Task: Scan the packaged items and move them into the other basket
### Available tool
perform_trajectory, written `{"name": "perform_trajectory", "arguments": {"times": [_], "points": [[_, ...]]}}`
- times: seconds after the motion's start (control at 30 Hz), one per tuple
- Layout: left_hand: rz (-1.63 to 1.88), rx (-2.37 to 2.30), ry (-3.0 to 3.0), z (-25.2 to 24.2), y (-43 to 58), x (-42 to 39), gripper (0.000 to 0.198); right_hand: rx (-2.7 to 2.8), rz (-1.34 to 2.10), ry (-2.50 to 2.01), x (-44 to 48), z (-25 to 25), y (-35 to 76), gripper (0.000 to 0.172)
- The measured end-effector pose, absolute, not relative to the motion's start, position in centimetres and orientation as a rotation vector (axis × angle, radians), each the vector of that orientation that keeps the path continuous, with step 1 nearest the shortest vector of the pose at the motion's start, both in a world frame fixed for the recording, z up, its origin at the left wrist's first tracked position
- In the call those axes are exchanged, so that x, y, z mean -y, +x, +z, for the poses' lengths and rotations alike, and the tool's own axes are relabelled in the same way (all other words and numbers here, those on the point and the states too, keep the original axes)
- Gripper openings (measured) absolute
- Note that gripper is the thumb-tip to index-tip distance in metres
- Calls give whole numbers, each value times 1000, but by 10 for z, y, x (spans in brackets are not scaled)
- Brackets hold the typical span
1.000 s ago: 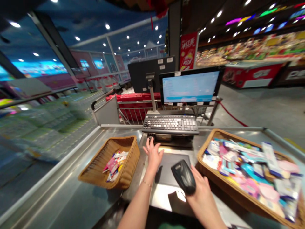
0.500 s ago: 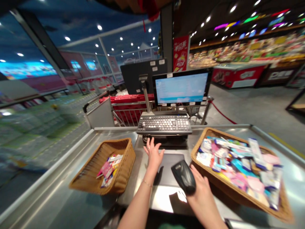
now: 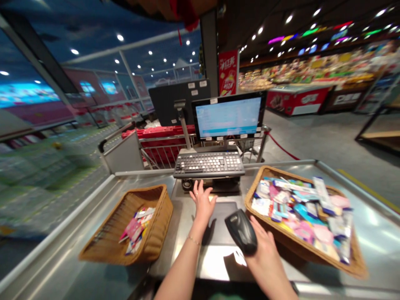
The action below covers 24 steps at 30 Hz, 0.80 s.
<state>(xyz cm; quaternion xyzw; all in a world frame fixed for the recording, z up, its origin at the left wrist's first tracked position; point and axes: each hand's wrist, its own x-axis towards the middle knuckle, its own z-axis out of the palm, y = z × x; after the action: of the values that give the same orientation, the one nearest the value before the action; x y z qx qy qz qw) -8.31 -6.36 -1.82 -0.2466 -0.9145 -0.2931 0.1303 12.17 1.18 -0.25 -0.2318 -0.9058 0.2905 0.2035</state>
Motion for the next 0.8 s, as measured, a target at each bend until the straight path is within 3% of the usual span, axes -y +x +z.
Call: {"name": "perform_trajectory", "arguments": {"times": [0.8], "points": [[-840, 2628, -972, -13, -69, 21, 28, 2491, 745, -813, -24, -1, 134, 56]]}}
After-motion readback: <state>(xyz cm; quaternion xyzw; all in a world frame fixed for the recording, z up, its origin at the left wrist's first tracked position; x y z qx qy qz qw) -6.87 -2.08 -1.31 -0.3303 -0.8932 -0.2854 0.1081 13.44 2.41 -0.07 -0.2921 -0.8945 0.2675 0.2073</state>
